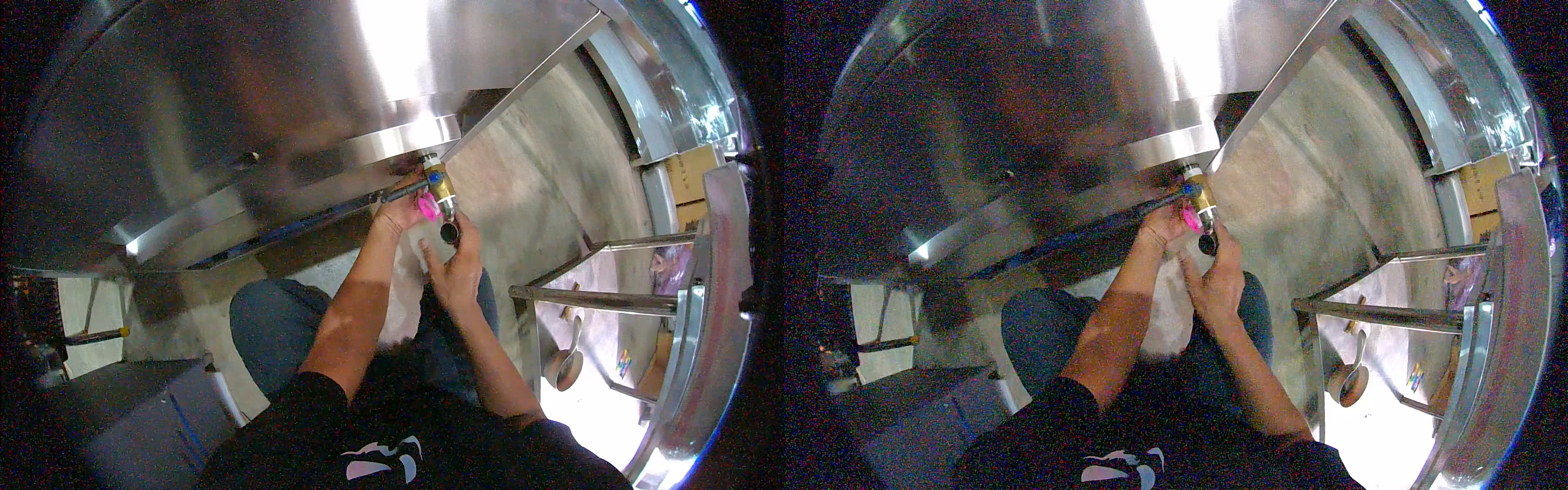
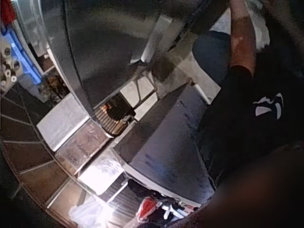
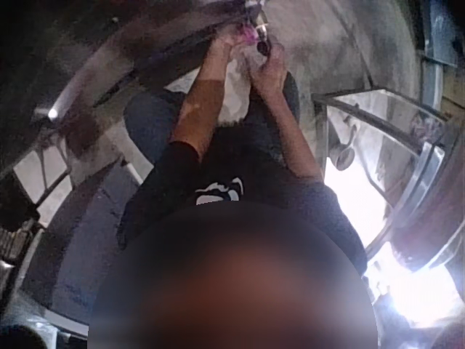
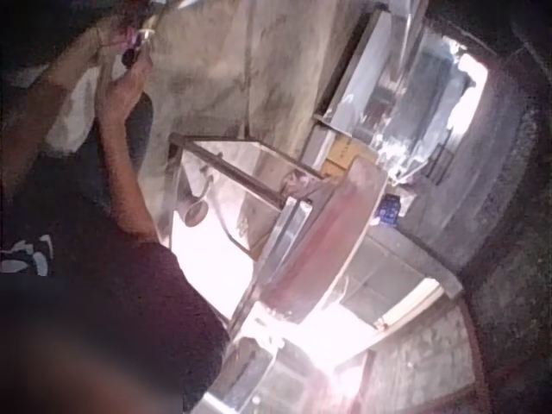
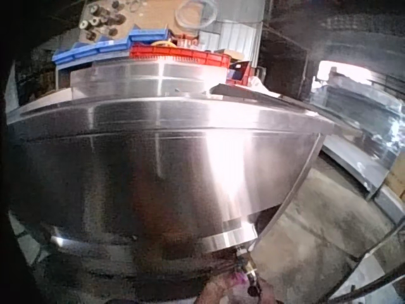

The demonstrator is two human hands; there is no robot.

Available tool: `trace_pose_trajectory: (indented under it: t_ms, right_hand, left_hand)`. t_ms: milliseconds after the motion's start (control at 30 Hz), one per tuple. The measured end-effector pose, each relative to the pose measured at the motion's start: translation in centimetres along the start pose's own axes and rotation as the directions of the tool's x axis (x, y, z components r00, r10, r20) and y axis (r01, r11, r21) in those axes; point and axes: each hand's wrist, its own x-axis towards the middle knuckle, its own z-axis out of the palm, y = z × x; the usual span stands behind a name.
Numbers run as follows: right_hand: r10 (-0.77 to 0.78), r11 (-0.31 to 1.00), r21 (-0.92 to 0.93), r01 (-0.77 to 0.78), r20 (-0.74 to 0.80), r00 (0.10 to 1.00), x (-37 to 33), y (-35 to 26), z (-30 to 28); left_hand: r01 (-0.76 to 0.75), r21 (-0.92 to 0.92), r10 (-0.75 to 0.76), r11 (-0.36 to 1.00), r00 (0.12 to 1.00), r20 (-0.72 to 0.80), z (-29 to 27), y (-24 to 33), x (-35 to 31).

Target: The person wraps pink thread seal tape around a brass plumbing fitting, then screws the fitting into a port on a stainless steel unit. They tighten the connection by hand and adjust the fitting's orientation.

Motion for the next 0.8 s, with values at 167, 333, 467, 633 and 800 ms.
trace_pose_trajectory:
  t_ms: [167,333,467,633,800]
  right_hand:
    - [0.073,0.997,-0.035,-0.074,-0.024,0.997,1.7,2.3,-0.2]
    - [0.478,0.226,0.724,-0.652,0.501,0.722,4.1,6.2,-1.2]
    - [0.404,-0.117,0.658,-0.744,0.716,0.570,4.1,7.2,-1.6]
    - [0.223,0.975,0.034,-0.220,-0.143,0.964,2.6,6.0,-0.3]
    - [0.089,0.976,-0.194,-0.094,-0.034,0.995,3.0,6.1,-1.1]
  left_hand:
    - [-0.078,0.198,0.093,0.977,0.993,-0.069,2.7,-1.4,-0.5]
    - [-0.104,0.252,0.126,0.962,0.989,-0.073,6.5,-2.9,-0.4]
    - [-0.096,0.320,0.156,0.943,0.973,-0.169,7.6,-3.1,-0.8]
    - [-0.047,0.370,0.108,0.928,0.984,-0.145,7.1,-2.3,-0.6]
    - [-0.076,0.438,0.129,0.896,0.987,-0.095,6.3,-1.7,0.0]
